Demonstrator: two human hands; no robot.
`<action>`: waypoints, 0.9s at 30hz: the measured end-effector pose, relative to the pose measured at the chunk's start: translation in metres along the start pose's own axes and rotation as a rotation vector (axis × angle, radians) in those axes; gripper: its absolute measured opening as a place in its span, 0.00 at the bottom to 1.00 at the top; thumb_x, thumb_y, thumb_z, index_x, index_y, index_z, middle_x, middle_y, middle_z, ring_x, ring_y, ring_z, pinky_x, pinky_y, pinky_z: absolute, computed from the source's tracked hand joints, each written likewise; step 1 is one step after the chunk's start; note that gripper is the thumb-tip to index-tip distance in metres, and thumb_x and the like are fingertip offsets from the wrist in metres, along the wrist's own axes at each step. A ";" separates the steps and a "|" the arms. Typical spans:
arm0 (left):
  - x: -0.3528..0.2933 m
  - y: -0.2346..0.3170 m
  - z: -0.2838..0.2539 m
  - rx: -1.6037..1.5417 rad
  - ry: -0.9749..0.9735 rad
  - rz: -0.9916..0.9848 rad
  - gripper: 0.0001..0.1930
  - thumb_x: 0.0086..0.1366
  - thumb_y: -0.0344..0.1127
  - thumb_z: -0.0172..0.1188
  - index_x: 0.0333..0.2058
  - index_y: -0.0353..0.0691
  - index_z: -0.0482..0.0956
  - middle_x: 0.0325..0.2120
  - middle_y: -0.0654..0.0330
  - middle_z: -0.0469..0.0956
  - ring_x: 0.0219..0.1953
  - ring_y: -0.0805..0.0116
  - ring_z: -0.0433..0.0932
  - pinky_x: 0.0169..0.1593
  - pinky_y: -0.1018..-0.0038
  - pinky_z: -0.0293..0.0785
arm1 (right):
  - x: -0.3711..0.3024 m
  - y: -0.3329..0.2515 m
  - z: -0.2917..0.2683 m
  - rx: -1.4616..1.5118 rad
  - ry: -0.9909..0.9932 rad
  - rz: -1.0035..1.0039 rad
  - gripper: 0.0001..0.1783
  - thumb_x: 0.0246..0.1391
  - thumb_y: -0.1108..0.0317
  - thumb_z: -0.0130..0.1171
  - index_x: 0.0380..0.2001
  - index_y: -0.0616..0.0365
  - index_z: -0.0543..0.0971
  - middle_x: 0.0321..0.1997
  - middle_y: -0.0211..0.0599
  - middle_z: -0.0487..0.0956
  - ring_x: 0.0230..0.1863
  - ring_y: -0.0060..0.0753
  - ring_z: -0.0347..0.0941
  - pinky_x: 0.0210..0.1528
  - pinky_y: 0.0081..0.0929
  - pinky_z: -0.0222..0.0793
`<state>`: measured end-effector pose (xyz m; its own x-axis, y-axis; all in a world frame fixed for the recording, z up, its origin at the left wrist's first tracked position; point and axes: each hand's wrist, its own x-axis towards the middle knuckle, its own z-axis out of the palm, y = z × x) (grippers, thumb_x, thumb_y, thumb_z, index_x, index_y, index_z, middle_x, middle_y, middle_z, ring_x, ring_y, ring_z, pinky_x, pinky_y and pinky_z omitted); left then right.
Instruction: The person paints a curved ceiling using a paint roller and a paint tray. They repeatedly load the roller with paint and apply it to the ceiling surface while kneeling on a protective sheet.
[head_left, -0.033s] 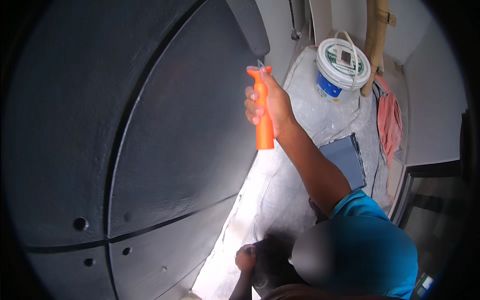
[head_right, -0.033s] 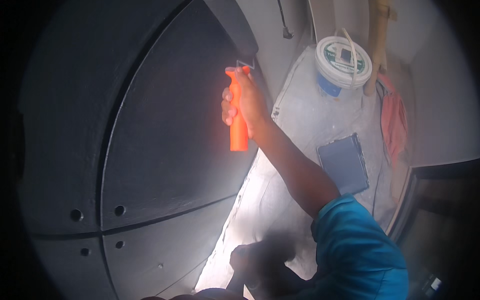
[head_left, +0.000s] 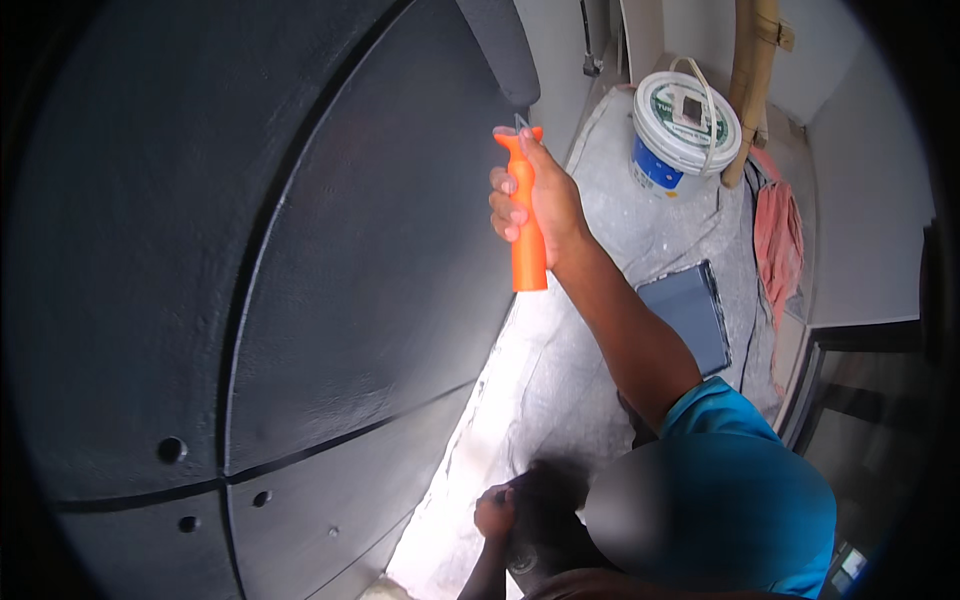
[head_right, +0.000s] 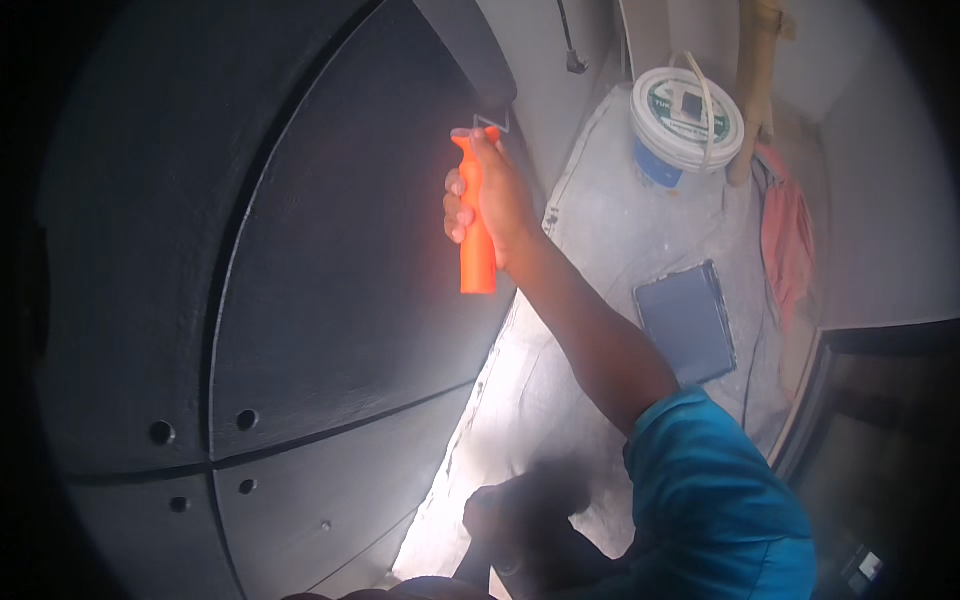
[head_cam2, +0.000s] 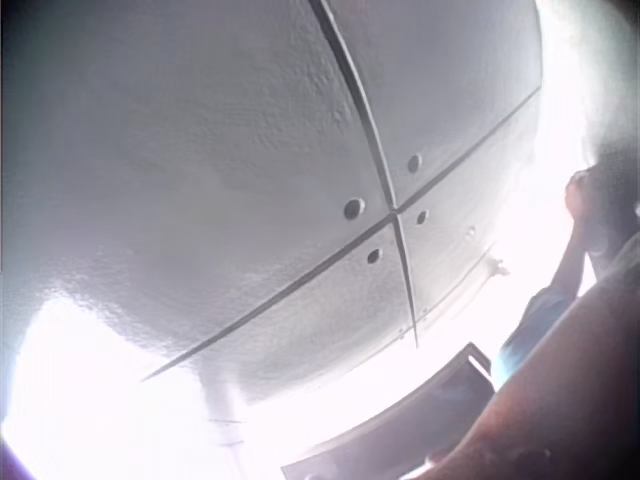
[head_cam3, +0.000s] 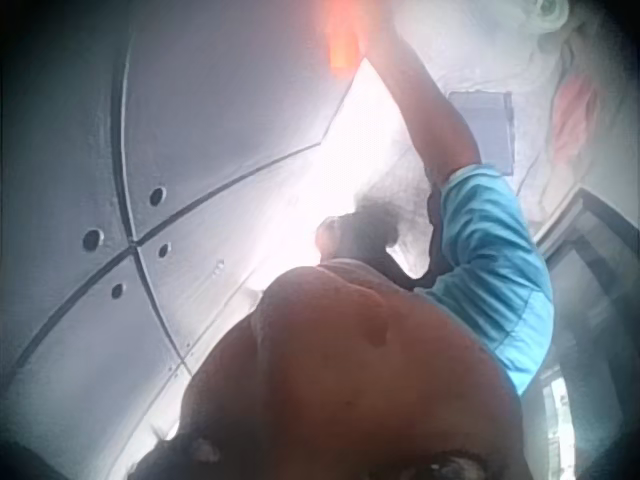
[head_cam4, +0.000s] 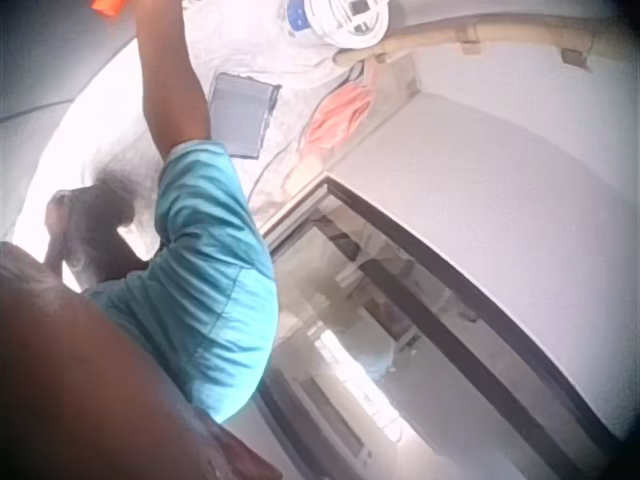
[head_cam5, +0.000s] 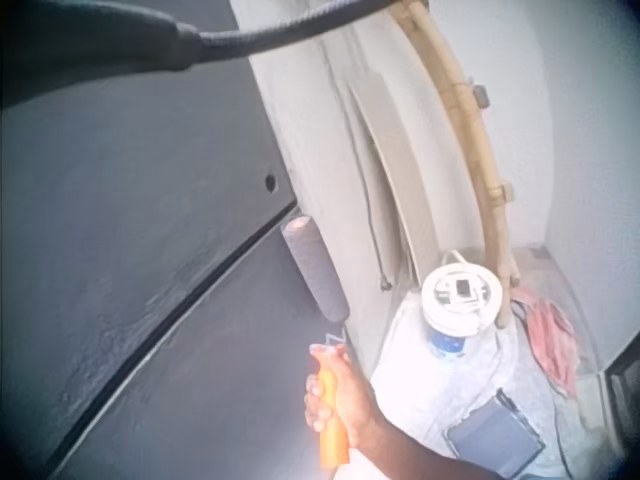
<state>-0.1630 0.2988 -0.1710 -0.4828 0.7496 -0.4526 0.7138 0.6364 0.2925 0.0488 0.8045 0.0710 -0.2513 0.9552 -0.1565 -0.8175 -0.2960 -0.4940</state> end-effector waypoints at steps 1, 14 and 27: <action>-0.005 0.004 -0.009 -0.020 -0.029 0.065 0.10 0.63 0.47 0.69 0.40 0.53 0.89 0.42 0.59 0.87 0.47 0.50 0.84 0.50 0.55 0.79 | 0.006 -0.008 0.007 -0.004 0.005 -0.006 0.25 0.76 0.43 0.45 0.63 0.47 0.66 0.25 0.26 0.67 0.13 0.19 0.59 0.15 0.24 0.63; -0.206 -0.028 -0.082 -0.128 -0.165 -0.021 0.16 0.68 0.41 0.68 0.50 0.39 0.82 0.48 0.51 0.84 0.53 0.47 0.80 0.59 0.56 0.74 | -0.107 0.061 0.073 -0.091 0.132 0.244 0.23 0.77 0.45 0.43 0.63 0.48 0.65 0.22 0.29 0.67 0.09 0.22 0.59 0.12 0.26 0.61; -0.245 -0.066 -0.121 -0.214 -0.198 -0.241 0.17 0.71 0.42 0.64 0.51 0.37 0.84 0.48 0.51 0.85 0.51 0.53 0.83 0.57 0.63 0.77 | -0.262 0.177 0.108 -0.065 0.051 0.460 0.17 0.78 0.57 0.40 0.62 0.52 0.63 0.23 0.32 0.67 0.09 0.21 0.59 0.12 0.24 0.60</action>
<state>-0.1530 0.0956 0.0223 -0.5021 0.5372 -0.6777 0.4593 0.8297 0.3173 -0.0862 0.5024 0.1166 -0.5527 0.7237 -0.4133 -0.5923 -0.6900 -0.4161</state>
